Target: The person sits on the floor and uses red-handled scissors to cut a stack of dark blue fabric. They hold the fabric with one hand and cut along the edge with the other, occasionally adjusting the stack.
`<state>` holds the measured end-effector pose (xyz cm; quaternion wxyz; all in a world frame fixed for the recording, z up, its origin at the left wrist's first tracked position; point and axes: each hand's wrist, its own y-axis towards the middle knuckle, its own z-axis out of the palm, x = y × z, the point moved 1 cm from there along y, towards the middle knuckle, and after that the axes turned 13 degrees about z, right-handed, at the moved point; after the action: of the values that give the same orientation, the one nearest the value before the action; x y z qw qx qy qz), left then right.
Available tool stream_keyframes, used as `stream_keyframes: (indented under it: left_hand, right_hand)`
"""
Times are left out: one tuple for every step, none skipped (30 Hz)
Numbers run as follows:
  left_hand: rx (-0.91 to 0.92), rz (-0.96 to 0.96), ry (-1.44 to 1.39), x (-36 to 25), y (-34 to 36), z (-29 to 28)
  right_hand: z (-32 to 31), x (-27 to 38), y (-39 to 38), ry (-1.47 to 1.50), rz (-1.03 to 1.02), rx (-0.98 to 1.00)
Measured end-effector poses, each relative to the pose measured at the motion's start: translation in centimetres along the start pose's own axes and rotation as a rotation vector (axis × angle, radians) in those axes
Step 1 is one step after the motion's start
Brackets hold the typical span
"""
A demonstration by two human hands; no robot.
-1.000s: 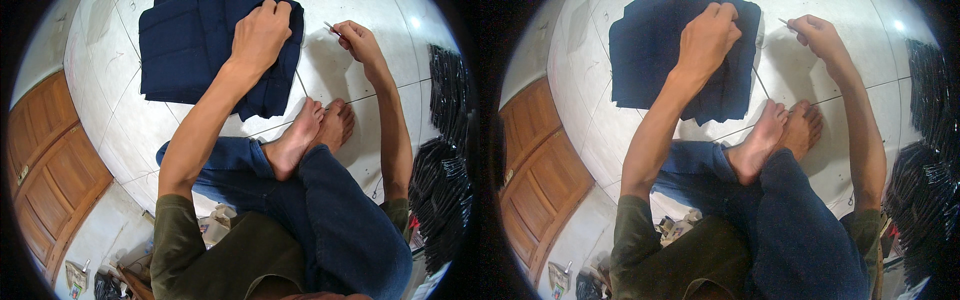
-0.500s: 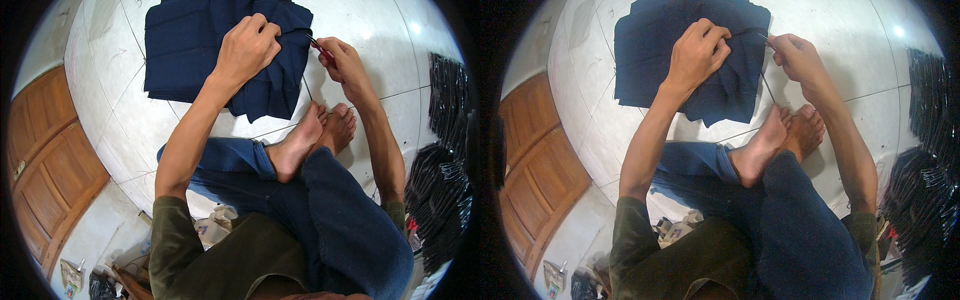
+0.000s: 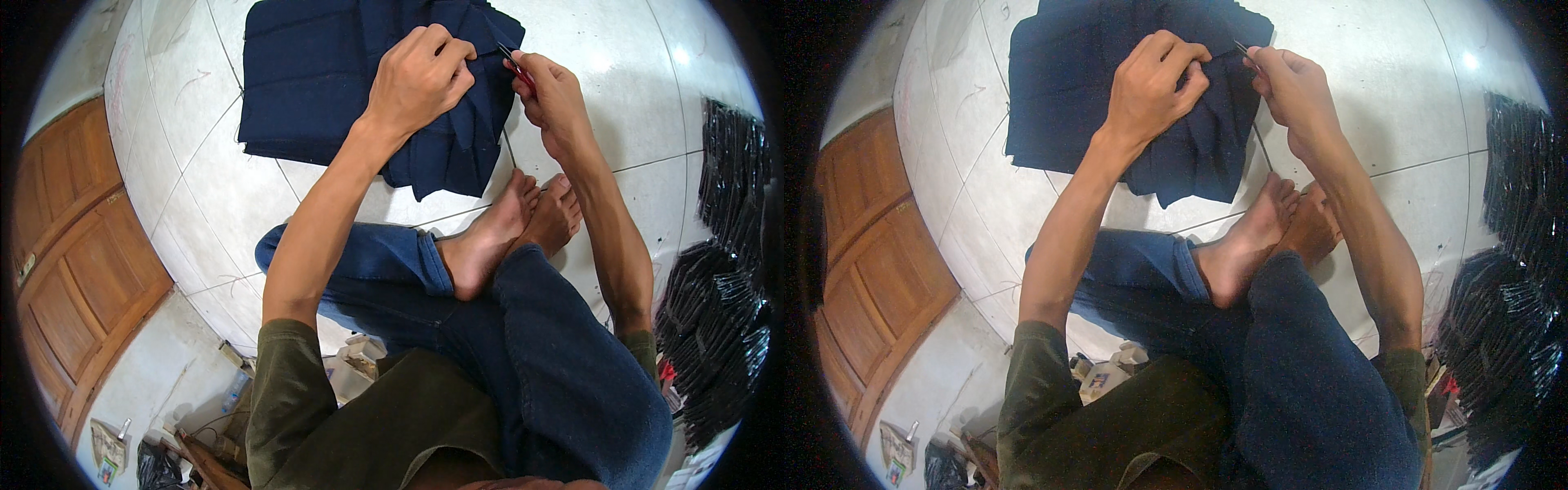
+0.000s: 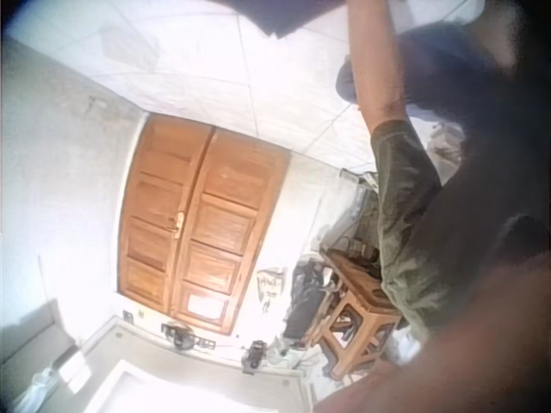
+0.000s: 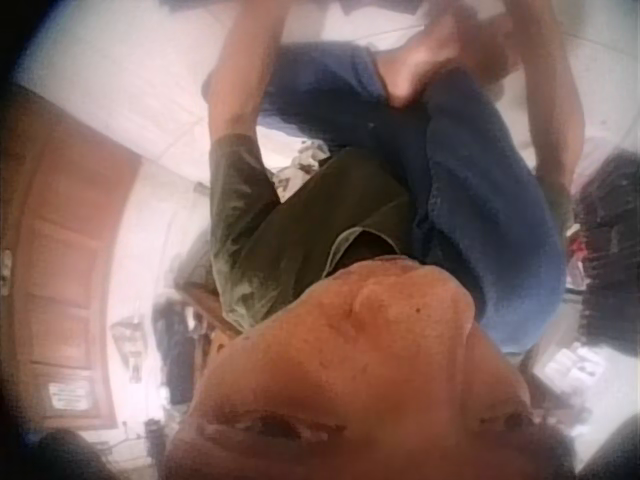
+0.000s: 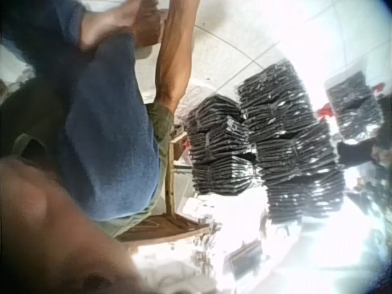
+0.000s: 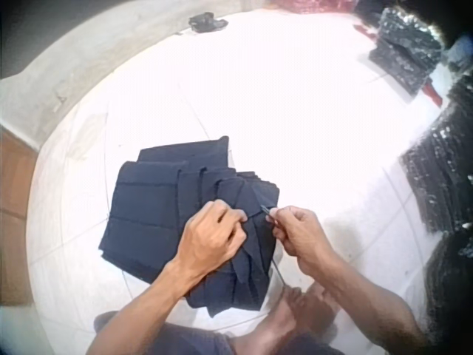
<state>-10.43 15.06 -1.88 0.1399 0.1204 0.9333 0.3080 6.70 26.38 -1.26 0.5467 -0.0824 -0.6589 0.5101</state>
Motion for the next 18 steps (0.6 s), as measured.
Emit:
stream_keyframes:
  left_hand:
    - [-0.002, 0.001, 0.002, -0.01, 0.00, 0.01]
    - [-0.003, 0.001, 0.004, -0.01, -0.03, 0.02]
    - [-0.003, 0.002, 0.005, -0.01, -0.05, 0.03]
    - [-0.005, 0.005, 0.008, 0.02, -0.09, 0.05]
    - [-0.008, 0.008, 0.011, 0.03, -0.12, 0.08]
    - [-0.010, 0.011, 0.013, 0.03, -0.14, 0.10]
    - [-0.012, 0.012, 0.014, 0.04, -0.16, 0.10]
    - [-0.012, 0.014, 0.014, 0.03, -0.08, 0.03]
    - [-0.013, 0.016, 0.014, 0.02, -0.04, 0.00]
    - [-0.011, 0.014, 0.012, 0.00, -0.04, 0.02]
    - [-0.008, 0.012, 0.011, -0.01, -0.04, 0.00]
    - [-0.005, 0.010, 0.010, -0.04, -0.03, -0.02]
    - [-0.010, 0.005, 0.004, -0.08, 0.00, -0.05]
    - [-0.015, -0.001, -0.003, -0.14, 0.07, -0.07]
    - [-0.021, -0.006, -0.011, -0.17, 0.12, -0.07]
    - [-0.026, -0.010, -0.014, -0.18, 0.14, -0.03]
    - [-0.030, -0.013, -0.017, -0.17, 0.15, -0.01]
    - [-0.034, -0.016, -0.020, -0.16, 0.17, 0.01]
  right_hand:
    - [0.03, -0.04, 0.11, 0.003, -0.010, -0.008]
    - [0.08, -0.18, 0.29, 0.006, -0.020, -0.016]
    - [0.11, -0.24, 0.42, 0.009, -0.030, -0.024]
    - [0.10, -0.23, 0.47, 0.013, -0.029, -0.023]
    - [0.07, -0.22, 0.51, 0.017, -0.029, -0.023]
    - [0.02, -0.23, 0.55, 0.021, -0.029, -0.023]
    - [-0.04, -0.25, 0.61, 0.033, -0.025, -0.007]
    - [-0.13, -0.29, 0.67, 0.045, -0.022, 0.009]
    - [-0.20, -0.33, 0.72, 0.058, -0.019, 0.024]
    - [-0.27, -0.37, 0.77, 0.058, -0.019, 0.024]
    - [-0.29, -0.41, 0.80, 0.059, -0.019, 0.025]
    - [-0.32, -0.44, 0.80, 0.059, -0.019, 0.025]
    - [-0.25, -0.41, 0.72, 0.059, -0.019, 0.022]
    - [-0.11, -0.30, 0.57, 0.058, -0.018, 0.017]
    - [-0.06, -0.24, 0.47, 0.057, -0.018, 0.012]
    - [-0.13, -0.26, 0.53, 0.061, -0.014, 0.020]
    - [-0.21, -0.28, 0.70, 0.067, -0.010, 0.029]
    - [-0.27, -0.32, 0.82, 0.072, -0.006, 0.038]
